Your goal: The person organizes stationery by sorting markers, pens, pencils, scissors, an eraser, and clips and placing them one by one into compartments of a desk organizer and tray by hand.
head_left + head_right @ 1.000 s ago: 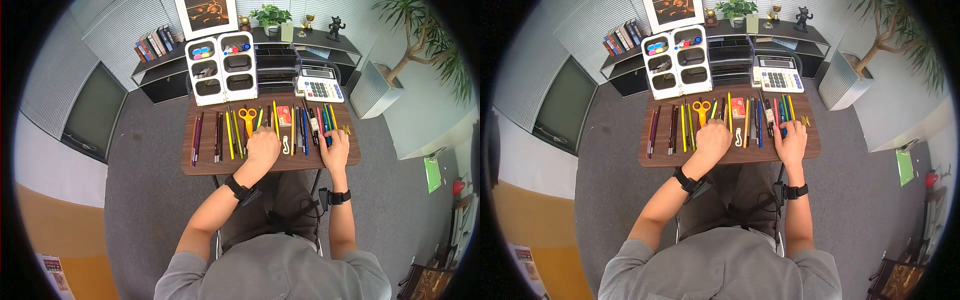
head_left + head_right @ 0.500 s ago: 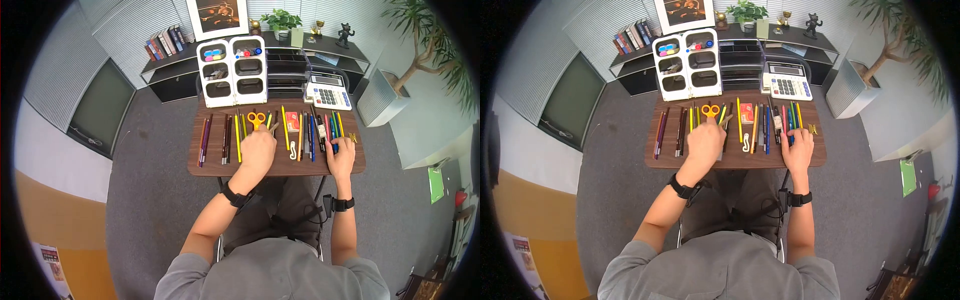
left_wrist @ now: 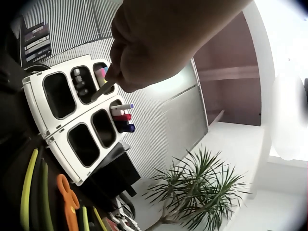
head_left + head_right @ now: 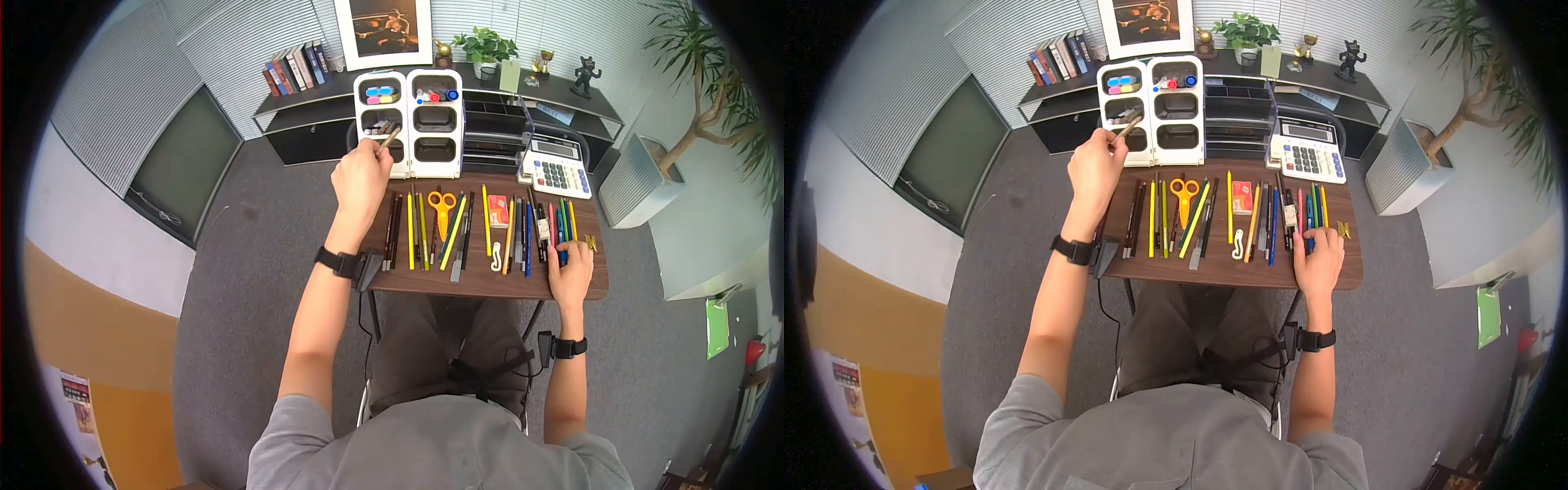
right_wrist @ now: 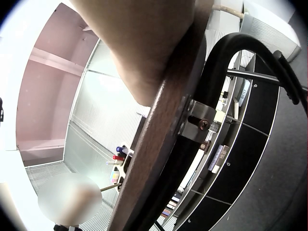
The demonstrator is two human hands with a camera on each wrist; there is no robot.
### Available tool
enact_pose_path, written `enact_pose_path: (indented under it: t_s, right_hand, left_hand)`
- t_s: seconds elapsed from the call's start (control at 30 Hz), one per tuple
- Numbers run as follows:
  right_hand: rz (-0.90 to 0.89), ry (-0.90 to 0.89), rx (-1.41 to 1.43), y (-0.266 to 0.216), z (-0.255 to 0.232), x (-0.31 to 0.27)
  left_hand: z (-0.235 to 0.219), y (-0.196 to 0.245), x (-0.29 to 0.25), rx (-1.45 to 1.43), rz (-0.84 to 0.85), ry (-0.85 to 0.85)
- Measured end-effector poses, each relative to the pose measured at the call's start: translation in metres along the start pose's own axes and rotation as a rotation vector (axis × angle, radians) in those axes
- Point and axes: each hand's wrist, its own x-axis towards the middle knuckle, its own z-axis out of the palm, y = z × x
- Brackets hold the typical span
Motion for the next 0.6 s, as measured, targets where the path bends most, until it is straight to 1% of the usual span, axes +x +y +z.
enact_pose_path:
  t_s: [0.07,0.23,0.33,0.37,0.47,0.6]
  right_hand:
    - [-0.004,0.000,-0.004,0.000,-0.001,0.000]
    - [0.002,0.001,-0.004,-0.001,-0.001,0.000]
    - [0.006,-0.001,-0.002,-0.002,-0.002,0.000]
    - [0.002,0.001,-0.002,-0.002,-0.002,0.000]
    - [-0.005,0.007,0.001,-0.002,-0.002,0.000]
    - [-0.017,0.019,-0.009,-0.002,-0.001,0.000]
  left_hand:
    - [0.011,-0.002,0.007,-0.012,0.003,-0.026]
    - [0.036,-0.009,0.022,0.000,0.016,0.006]
    - [0.040,-0.007,0.030,0.028,0.062,-0.015]
    - [0.042,-0.007,0.032,-0.017,0.050,-0.038]
    - [0.041,-0.009,0.031,-0.045,0.059,-0.021]
    - [0.038,-0.014,0.026,-0.035,0.037,-0.025]
